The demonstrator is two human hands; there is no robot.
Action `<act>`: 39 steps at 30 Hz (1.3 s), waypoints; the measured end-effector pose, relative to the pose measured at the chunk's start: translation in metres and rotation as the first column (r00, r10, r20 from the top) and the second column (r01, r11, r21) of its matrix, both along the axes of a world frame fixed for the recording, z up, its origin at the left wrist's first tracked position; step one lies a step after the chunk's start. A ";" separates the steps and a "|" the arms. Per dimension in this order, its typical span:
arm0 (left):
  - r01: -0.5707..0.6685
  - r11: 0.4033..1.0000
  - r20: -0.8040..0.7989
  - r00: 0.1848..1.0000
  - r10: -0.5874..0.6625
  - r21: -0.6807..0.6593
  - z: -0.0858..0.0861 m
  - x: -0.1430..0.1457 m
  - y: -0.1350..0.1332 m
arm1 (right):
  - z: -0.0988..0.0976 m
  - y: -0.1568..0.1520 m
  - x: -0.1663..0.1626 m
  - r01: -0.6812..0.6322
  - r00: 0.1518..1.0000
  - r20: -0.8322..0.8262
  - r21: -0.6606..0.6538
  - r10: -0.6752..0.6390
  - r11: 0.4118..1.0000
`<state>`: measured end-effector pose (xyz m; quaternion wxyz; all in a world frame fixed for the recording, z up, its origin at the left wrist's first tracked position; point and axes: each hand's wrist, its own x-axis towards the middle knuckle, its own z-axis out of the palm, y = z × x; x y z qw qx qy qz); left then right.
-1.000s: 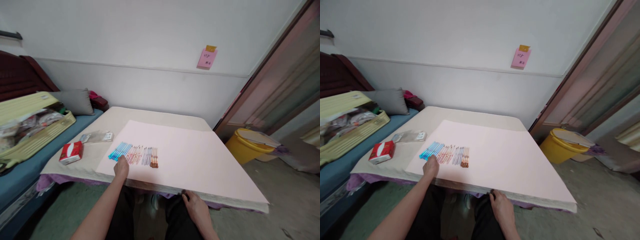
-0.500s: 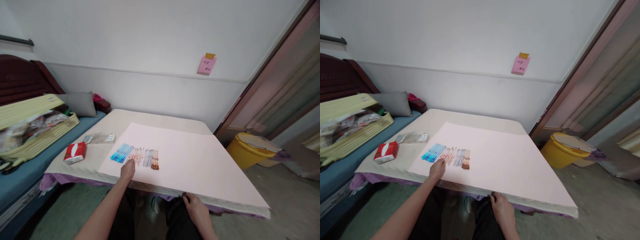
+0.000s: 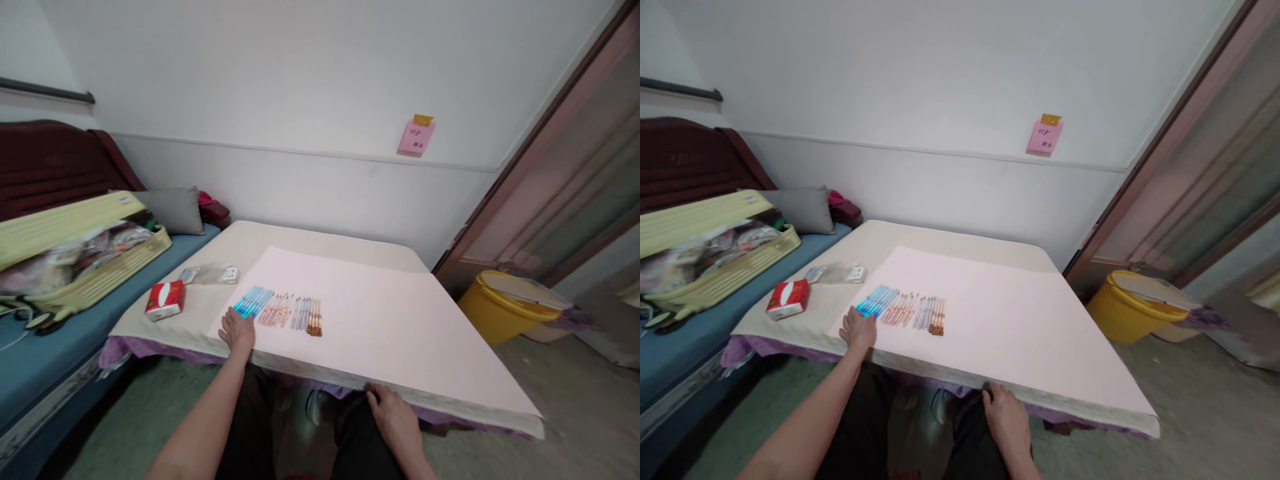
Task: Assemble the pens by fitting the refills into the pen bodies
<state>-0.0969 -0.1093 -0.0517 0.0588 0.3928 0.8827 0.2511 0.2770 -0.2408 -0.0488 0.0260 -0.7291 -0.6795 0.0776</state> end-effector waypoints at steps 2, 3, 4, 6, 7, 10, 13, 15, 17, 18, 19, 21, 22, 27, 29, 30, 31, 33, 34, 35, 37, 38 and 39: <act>-0.010 1.000 0.035 0.999 0.010 -0.009 -0.001 -0.004 0.002 | 0.000 -0.001 0.000 -0.006 1.000 0.012 0.010 0.006 1.000; -0.010 1.000 0.048 0.999 0.011 -0.011 0.000 -0.004 0.003 | 0.000 -0.002 0.001 -0.009 1.000 0.013 0.017 0.008 1.000; -0.010 1.000 0.055 0.998 0.010 -0.011 0.000 -0.004 0.003 | 0.001 -0.003 0.001 -0.013 1.000 0.011 0.024 0.013 1.000; -0.005 1.000 0.054 0.999 0.005 -0.003 0.002 -0.002 0.001 | 0.003 -0.004 0.001 -0.013 1.000 0.000 0.030 0.013 0.999; -0.001 1.000 0.050 0.999 0.000 0.005 0.003 -0.001 -0.002 | 0.004 -0.005 0.001 -0.011 1.000 -0.006 0.026 0.011 1.000; 0.072 0.997 -0.041 0.997 -0.071 0.033 0.004 0.004 -0.017 | 0.008 -0.007 -0.002 0.010 1.000 0.003 0.011 -0.010 1.000; 0.237 0.971 -0.265 0.937 -0.226 0.010 0.006 0.005 -0.039 | 0.009 -0.006 -0.006 0.019 0.999 0.045 0.008 -0.019 1.000; 0.352 0.931 -0.317 0.875 -0.365 -0.098 0.008 0.003 -0.054 | 0.009 -0.005 -0.008 0.011 0.997 0.070 0.000 -0.011 1.000; 0.448 0.871 -0.275 0.827 -0.490 -0.203 0.011 0.001 -0.068 | 0.008 -0.005 -0.010 0.001 0.996 0.087 -0.002 -0.001 1.000; 0.486 0.841 -0.242 0.809 -0.536 -0.237 0.012 0.000 -0.073 | 0.008 -0.005 -0.011 -0.005 0.996 0.091 0.002 0.005 1.000; 0.518 0.816 -0.212 0.793 -0.570 -0.257 0.012 -0.001 -0.078 | 0.008 -0.005 -0.013 -0.011 0.996 0.091 0.008 0.011 1.000; 0.561 0.778 -0.152 0.774 -0.614 -0.283 0.013 -0.001 -0.085 | 0.010 -0.005 -0.015 -0.016 0.996 0.090 0.015 0.015 1.000; 0.576 0.761 -0.120 0.769 -0.628 -0.297 0.014 -0.001 -0.087 | 0.011 -0.005 -0.016 -0.016 0.996 0.090 0.017 0.015 1.000; 0.602 0.730 -0.022 0.767 -0.642 -0.324 0.022 -0.003 -0.093 | 0.021 -0.007 -0.021 -0.021 0.995 0.093 0.025 0.019 0.999; 0.613 0.722 -0.010 0.760 -0.650 -0.322 0.027 -0.004 -0.093 | 0.024 -0.008 -0.021 -0.024 0.995 0.097 0.019 0.022 1.000; 0.621 0.715 -0.005 0.754 -0.657 -0.322 0.030 -0.004 -0.093 | 0.026 -0.008 -0.020 -0.023 0.995 0.101 0.015 0.021 1.000; 0.627 0.709 -0.005 0.748 -0.664 -0.322 0.032 -0.004 -0.094 | 0.027 -0.008 -0.020 -0.020 0.994 0.105 0.010 0.019 1.000; 0.636 0.700 -0.009 0.738 -0.675 -0.325 0.036 -0.005 -0.095 | 0.028 -0.010 -0.018 -0.011 0.993 0.114 0.004 0.010 1.000; 0.637 0.698 -0.013 0.736 -0.677 -0.326 0.037 -0.005 -0.096 | 0.029 -0.011 -0.018 -0.005 0.993 0.117 0.003 0.005 1.000; 0.637 0.698 -0.017 0.734 -0.678 -0.328 0.039 -0.005 -0.097 | 0.030 -0.011 -0.017 0.001 0.993 0.121 0.002 -0.001 1.000; 0.632 0.701 -0.027 0.736 -0.676 -0.330 0.040 -0.005 -0.099 | 0.033 -0.013 -0.016 0.012 0.992 0.126 0.001 -0.012 1.000; 0.628 0.705 -0.033 0.739 -0.673 -0.330 0.041 -0.005 -0.100 | 0.034 -0.014 -0.016 0.017 0.992 0.128 -0.001 -0.017 1.000; 0.623 0.710 -0.039 0.742 -0.669 -0.329 0.041 -0.005 -0.101 | 0.035 -0.014 -0.015 0.022 0.991 0.130 -0.003 -0.022 1.000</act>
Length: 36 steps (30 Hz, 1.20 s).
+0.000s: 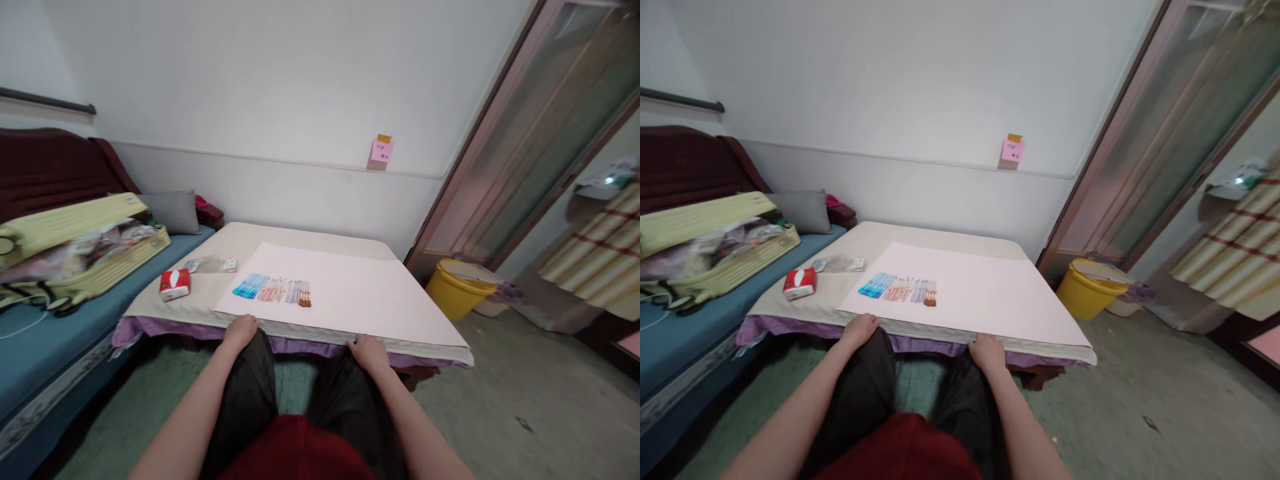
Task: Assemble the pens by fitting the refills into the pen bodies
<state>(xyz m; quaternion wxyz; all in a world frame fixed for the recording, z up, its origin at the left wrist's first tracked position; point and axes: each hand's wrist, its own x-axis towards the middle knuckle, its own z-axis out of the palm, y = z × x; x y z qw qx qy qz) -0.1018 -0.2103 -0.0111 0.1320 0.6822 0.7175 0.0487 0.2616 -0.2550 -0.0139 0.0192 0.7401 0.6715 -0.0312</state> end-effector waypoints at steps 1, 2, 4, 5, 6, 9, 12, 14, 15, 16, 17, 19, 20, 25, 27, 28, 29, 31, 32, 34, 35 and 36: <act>-0.008 1.000 -0.005 1.000 0.008 0.004 0.000 0.000 0.000 | 0.001 0.000 0.000 0.005 1.000 0.002 -0.004 -0.005 1.000; -0.016 1.000 -0.010 1.000 0.016 0.005 -0.001 -0.001 0.000 | 0.001 0.000 0.000 0.009 1.000 0.003 -0.010 -0.009 1.000; -0.024 1.000 -0.017 1.000 0.024 0.000 -0.002 -0.003 0.002 | 0.000 0.002 0.000 0.017 1.000 0.002 -0.025 -0.017 1.000; -0.023 1.000 -0.018 1.000 0.023 -0.006 -0.003 -0.004 0.003 | -0.001 0.004 0.000 0.019 1.000 0.001 -0.033 -0.019 0.999; -0.019 1.000 -0.017 1.000 0.019 -0.013 -0.004 -0.004 0.005 | -0.002 0.005 0.000 0.019 1.000 -0.002 -0.040 -0.019 0.999; 0.006 0.999 -0.005 1.000 -0.006 -0.033 -0.007 -0.003 0.009 | -0.008 0.010 -0.002 0.004 1.000 -0.016 -0.051 -0.005 0.999; 0.039 0.999 0.011 0.999 -0.038 -0.037 -0.010 0.005 0.011 | -0.011 0.013 -0.008 -0.020 0.999 -0.029 -0.053 0.018 0.998; 0.057 0.998 0.019 0.998 -0.057 -0.034 -0.014 0.012 0.012 | -0.012 0.015 -0.012 -0.041 0.999 -0.026 -0.050 0.040 0.998; 0.061 0.998 0.024 0.998 -0.061 -0.032 -0.015 0.014 0.013 | -0.012 0.016 -0.013 -0.052 0.998 -0.022 -0.049 0.051 0.997; 0.062 0.998 0.030 0.998 -0.061 -0.031 -0.017 0.016 0.014 | -0.012 0.017 -0.014 -0.060 0.998 -0.017 -0.050 0.060 0.997; 0.059 0.998 0.038 0.998 -0.058 -0.033 -0.018 0.018 0.015 | -0.012 0.018 -0.014 -0.067 0.998 -0.013 -0.052 0.066 0.996; 0.054 0.997 0.059 0.997 -0.050 -0.054 -0.020 0.018 0.018 | -0.012 0.018 -0.012 -0.070 0.998 -0.013 -0.062 0.069 0.996; 0.055 0.996 0.071 0.996 -0.050 -0.074 -0.021 0.017 0.019 | -0.012 0.019 -0.011 -0.070 0.997 -0.015 -0.065 0.070 0.995; 0.129 0.987 0.148 0.982 -0.114 -0.093 -0.017 0.017 0.032 | -0.014 0.022 -0.003 -0.075 0.997 -0.035 -0.098 0.072 0.992; 0.147 0.988 0.160 0.977 -0.138 -0.046 -0.012 0.025 0.042 | -0.014 0.026 -0.002 -0.088 0.995 -0.051 -0.125 0.082 0.988; 0.154 0.988 0.163 0.975 -0.148 -0.023 -0.009 0.032 0.048 | -0.013 0.030 -0.002 -0.102 0.993 -0.069 -0.142 0.093 0.985; 0.164 0.987 0.175 0.971 -0.162 0.003 -0.005 0.039 0.055 | -0.012 0.034 -0.003 -0.124 0.989 -0.095 -0.162 0.110 0.979; 0.183 0.982 0.194 0.963 -0.188 0.044 0.006 0.058 0.073 | -0.006 0.047 -0.007 -0.189 0.973 -0.168 -0.205 0.155 0.960; 0.205 0.976 0.213 0.953 -0.216 0.075 0.013 0.069 0.083 | -0.002 0.056 -0.011 -0.225 0.961 -0.208 -0.216 0.181 0.950; 0.221 0.963 0.238 0.937 -0.253 0.154 0.031 0.090 0.105 | 0.007 0.078 -0.020 -0.274 0.942 -0.256 -0.204 0.219 0.940; 0.221 0.956 0.268 0.926 -0.267 0.191 0.040 0.100 0.116 | 0.011 0.092 -0.026 -0.287 0.934 -0.269 -0.182 0.234 0.940; 0.208 0.950 0.306 0.911 -0.275 0.233 0.050 0.110 0.127 | 0.015 0.106 -0.033 -0.289 0.931 -0.275 -0.161 0.239 0.944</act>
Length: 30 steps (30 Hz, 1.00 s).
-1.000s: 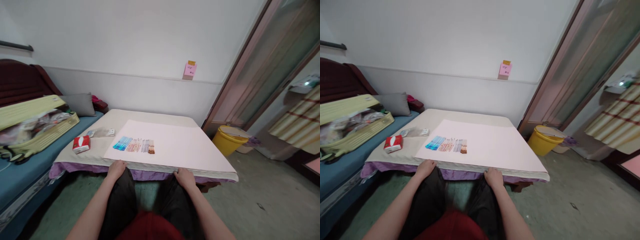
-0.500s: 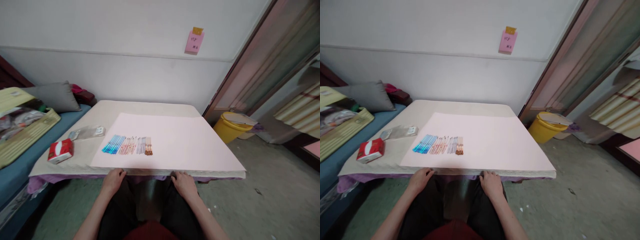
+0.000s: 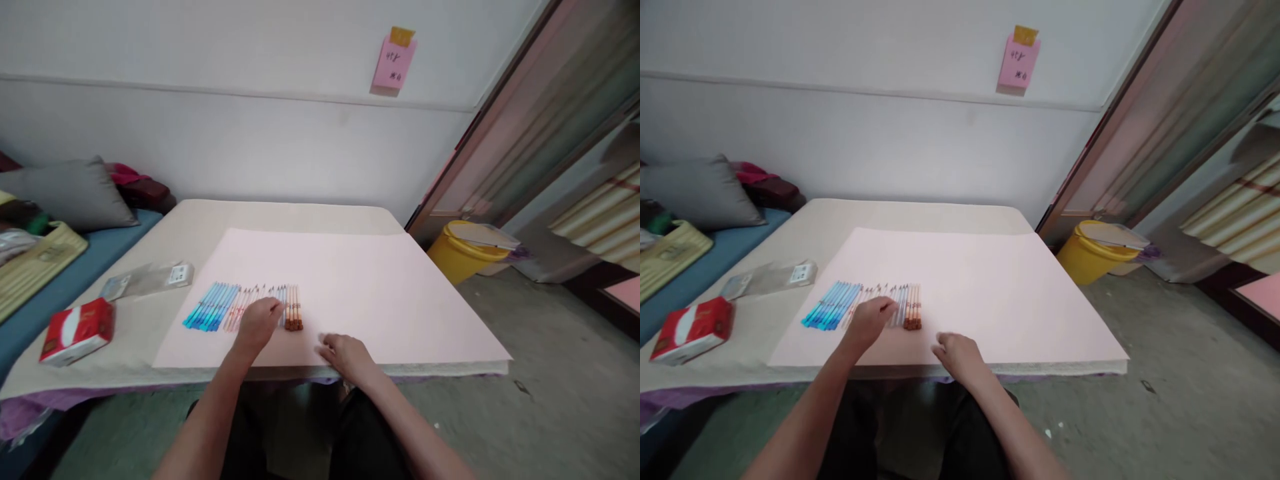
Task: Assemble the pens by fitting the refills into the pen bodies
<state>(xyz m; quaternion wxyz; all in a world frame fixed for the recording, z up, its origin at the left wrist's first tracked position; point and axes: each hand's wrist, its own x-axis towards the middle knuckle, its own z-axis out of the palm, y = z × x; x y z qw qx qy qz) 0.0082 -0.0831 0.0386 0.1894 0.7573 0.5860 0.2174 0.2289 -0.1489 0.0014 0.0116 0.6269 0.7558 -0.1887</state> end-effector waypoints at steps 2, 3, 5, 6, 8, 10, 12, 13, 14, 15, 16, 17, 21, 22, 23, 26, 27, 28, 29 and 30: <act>-0.032 0.997 0.093 0.995 0.025 0.073 0.015 0.016 0.020 | 0.005 0.031 -0.013 0.032 0.999 0.009 0.017 -0.032 0.999; -0.037 0.995 0.132 0.991 0.025 0.090 0.019 0.023 0.028 | 0.006 0.045 -0.019 0.065 0.998 0.025 0.012 -0.065 0.998; -0.057 0.994 0.155 0.987 0.042 0.092 0.020 0.031 0.041 | 0.004 0.071 -0.030 0.096 0.995 0.032 0.015 -0.096 0.995; -0.069 0.994 0.149 0.987 0.056 0.084 0.016 0.033 0.047 | 0.000 0.080 -0.034 0.106 0.994 0.032 0.014 -0.106 0.994; -0.098 0.994 0.110 0.990 0.093 0.043 0.004 0.033 0.054 | -0.009 0.093 -0.041 0.122 0.992 0.030 0.000 -0.122 0.993; -0.139 0.990 0.065 0.988 0.140 -0.024 -0.008 0.029 0.060 | -0.020 0.097 -0.046 0.144 0.989 0.029 -0.035 -0.143 0.989; -0.176 0.982 0.037 0.983 0.179 -0.069 -0.018 0.024 0.065 | -0.030 0.098 -0.049 0.161 0.987 0.026 -0.063 -0.160 0.985; -0.188 0.980 0.034 0.981 0.191 -0.069 -0.020 0.022 0.068 | -0.035 0.098 -0.050 0.165 0.986 0.025 -0.064 -0.164 0.984; -0.196 0.979 0.034 0.980 0.198 -0.058 -0.021 0.020 0.071 | -0.038 0.097 -0.051 0.165 0.986 0.027 -0.056 -0.163 0.985; -0.205 0.978 0.033 0.978 0.207 -0.047 -0.022 0.018 0.073 | -0.041 0.097 -0.052 0.163 0.986 0.032 -0.043 -0.162 0.986; -0.213 0.976 0.030 0.976 0.214 -0.037 -0.022 0.016 0.075 | -0.043 0.097 -0.053 0.162 0.986 0.038 -0.028 -0.161 0.986; -0.224 0.974 0.025 0.974 0.224 -0.032 -0.022 0.015 0.076 | -0.044 0.097 -0.054 0.163 0.986 0.042 -0.016 -0.162 0.987; -0.253 0.967 0.003 0.967 0.253 -0.042 -0.021 0.013 0.076 | -0.042 0.097 -0.054 0.174 0.985 0.007 0.005 -0.174 0.985; -0.250 0.967 0.001 0.968 0.250 -0.043 -0.021 0.013 0.075 | -0.041 0.097 -0.054 0.174 0.985 -0.006 0.007 -0.174 0.985; -0.246 0.968 -0.005 0.969 0.246 -0.047 -0.021 0.013 0.074 | -0.039 0.096 -0.055 0.170 0.985 -0.015 0.009 -0.170 0.985; -0.208 0.974 -0.059 0.977 0.203 -0.090 -0.025 0.016 0.072 | -0.037 0.095 -0.056 0.142 0.990 -0.010 0.006 -0.142 0.990; -0.184 0.976 -0.093 0.980 0.173 -0.121 -0.027 0.018 0.071 | -0.037 0.095 -0.057 0.131 0.991 -0.004 -0.001 -0.131 0.991; -0.153 0.976 -0.130 0.982 0.133 -0.153 -0.031 0.021 0.070 | -0.037 0.095 -0.057 0.125 0.992 0.004 -0.007 -0.125 0.992; -0.114 0.976 -0.165 0.983 0.084 -0.185 -0.035 0.024 0.069 | -0.037 0.095 -0.057 0.125 0.992 0.011 -0.011 -0.125 0.992; -0.079 0.975 -0.195 0.980 0.038 -0.209 -0.040 0.028 0.066 | -0.037 0.095 -0.057 0.130 0.991 0.017 -0.013 -0.130 0.991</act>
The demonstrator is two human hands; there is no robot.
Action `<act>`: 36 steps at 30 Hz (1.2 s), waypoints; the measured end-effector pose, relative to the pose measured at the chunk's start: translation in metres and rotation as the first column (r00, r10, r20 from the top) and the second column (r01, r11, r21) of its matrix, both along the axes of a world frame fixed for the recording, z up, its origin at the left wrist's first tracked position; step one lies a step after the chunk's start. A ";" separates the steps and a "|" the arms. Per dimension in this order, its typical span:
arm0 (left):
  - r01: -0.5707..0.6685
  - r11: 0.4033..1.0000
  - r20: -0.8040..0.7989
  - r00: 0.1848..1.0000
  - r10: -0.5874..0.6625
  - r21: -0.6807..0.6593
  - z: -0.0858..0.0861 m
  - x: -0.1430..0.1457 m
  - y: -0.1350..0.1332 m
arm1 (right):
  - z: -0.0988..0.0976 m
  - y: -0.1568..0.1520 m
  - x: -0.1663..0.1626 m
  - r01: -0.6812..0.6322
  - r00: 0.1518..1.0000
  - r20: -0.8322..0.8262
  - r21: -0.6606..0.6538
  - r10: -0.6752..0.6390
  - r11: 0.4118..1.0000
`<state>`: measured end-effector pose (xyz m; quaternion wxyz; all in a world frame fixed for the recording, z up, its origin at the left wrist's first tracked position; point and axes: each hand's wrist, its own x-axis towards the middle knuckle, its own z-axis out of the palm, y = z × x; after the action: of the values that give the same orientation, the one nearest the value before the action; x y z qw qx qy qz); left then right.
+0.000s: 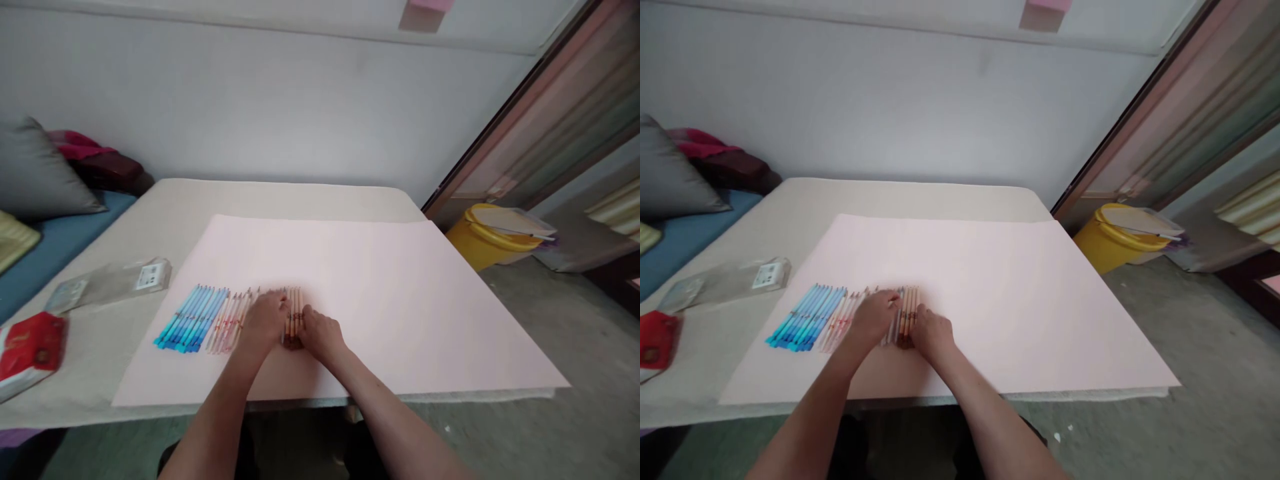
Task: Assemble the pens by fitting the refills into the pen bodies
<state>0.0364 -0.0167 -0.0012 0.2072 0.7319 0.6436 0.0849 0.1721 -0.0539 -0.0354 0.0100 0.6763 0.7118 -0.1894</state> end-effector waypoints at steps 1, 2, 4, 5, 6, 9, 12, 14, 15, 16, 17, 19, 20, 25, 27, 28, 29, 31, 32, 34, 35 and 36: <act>0.038 0.999 -0.027 0.999 -0.038 -0.007 -0.005 0.004 -0.003 | 0.000 0.000 0.001 0.007 1.000 0.004 -0.002 -0.007 1.000; 0.077 0.997 -0.061 0.995 -0.076 0.010 -0.009 0.008 -0.007 | 0.000 0.001 0.002 0.015 1.000 0.006 -0.004 -0.015 1.000; 0.153 0.987 -0.112 0.983 -0.147 0.047 -0.016 0.015 -0.015 | 0.000 0.001 0.004 0.032 0.999 0.007 -0.015 -0.032 0.999; 0.194 0.980 -0.117 0.975 -0.188 0.043 -0.019 0.018 -0.019 | 0.000 0.001 0.005 0.034 0.999 0.006 -0.021 -0.034 0.999; 0.221 0.975 -0.119 0.969 -0.216 0.032 -0.020 0.019 -0.022 | -0.001 0.002 0.006 0.034 0.999 0.008 -0.024 -0.034 0.999; 0.258 0.966 -0.129 0.959 -0.254 0.017 -0.023 0.017 -0.026 | -0.003 0.001 0.007 0.030 0.999 0.039 -0.021 -0.029 0.999; 0.237 0.971 -0.169 0.959 -0.229 0.025 -0.026 0.008 -0.022 | -0.006 0.001 0.007 -0.002 0.998 0.068 -0.001 0.002 1.000; 0.208 0.978 -0.196 0.960 -0.198 0.032 -0.028 0.001 -0.017 | -0.008 0.002 0.007 -0.017 0.997 0.075 0.006 0.016 1.000; 0.189 0.981 -0.206 0.962 -0.177 0.038 -0.028 -0.003 -0.014 | -0.008 0.003 0.008 -0.016 0.997 0.078 0.003 0.016 1.000; 0.163 0.985 -0.216 0.965 -0.150 0.046 -0.028 -0.008 -0.011 | -0.009 0.004 0.009 -0.014 0.997 0.082 -0.003 0.015 1.000; 0.132 0.990 -0.226 0.967 -0.116 0.055 -0.026 -0.014 -0.008 | -0.009 0.004 0.009 -0.013 0.996 0.086 -0.006 0.014 1.000; 0.058 0.996 -0.242 0.969 -0.040 0.069 -0.022 -0.029 -0.002 | -0.010 0.005 0.011 -0.017 0.996 0.091 -0.007 0.017 1.000; 0.025 0.997 -0.246 0.969 -0.007 0.070 -0.019 -0.037 0.001 | -0.010 0.005 0.012 -0.017 0.996 0.092 -0.007 0.017 1.000; -0.150 0.988 -0.272 0.953 0.132 -0.046 -0.011 -0.077 0.013 | -0.011 0.005 0.013 -0.020 0.996 0.088 -0.003 0.020 1.000; -0.170 0.982 -0.277 0.950 0.141 -0.083 -0.013 -0.084 0.017 | -0.012 0.005 0.013 -0.019 0.996 0.084 0.009 0.018 1.000; -0.172 0.980 -0.278 0.950 0.139 -0.098 -0.014 -0.085 0.018 | -0.012 0.005 0.013 -0.017 0.997 0.082 0.012 0.015 1.000; -0.172 0.979 -0.282 0.950 0.136 -0.109 -0.015 -0.085 0.020 | -0.012 0.005 0.012 -0.014 0.997 0.080 0.009 0.013 1.000; -0.168 0.978 -0.285 0.950 0.127 -0.124 -0.017 -0.083 0.022 | -0.011 0.005 0.012 -0.013 0.997 0.073 -0.002 0.013 1.000; -0.164 0.978 -0.286 0.950 0.122 -0.127 -0.017 -0.081 0.023 | -0.010 0.005 0.012 -0.016 0.997 0.069 -0.005 0.016 1.000; -0.163 0.977 -0.291 0.950 0.118 -0.135 -0.017 -0.080 0.026 | -0.010 0.005 0.013 -0.024 0.998 0.064 0.002 0.024 1.000; -0.165 0.976 -0.294 0.948 0.119 -0.139 -0.016 -0.080 0.027 | -0.010 0.005 0.013 -0.027 0.998 0.062 0.007 0.027 1.000; -0.170 0.975 -0.298 0.947 0.121 -0.143 -0.015 -0.081 0.029 | -0.010 0.005 0.013 -0.030 0.998 0.060 0.014 0.030 0.999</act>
<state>-0.0442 0.0120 -0.0164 0.1652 0.6668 0.7241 -0.0613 0.1854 -0.0488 -0.0454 0.0292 0.6710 0.7226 -0.1636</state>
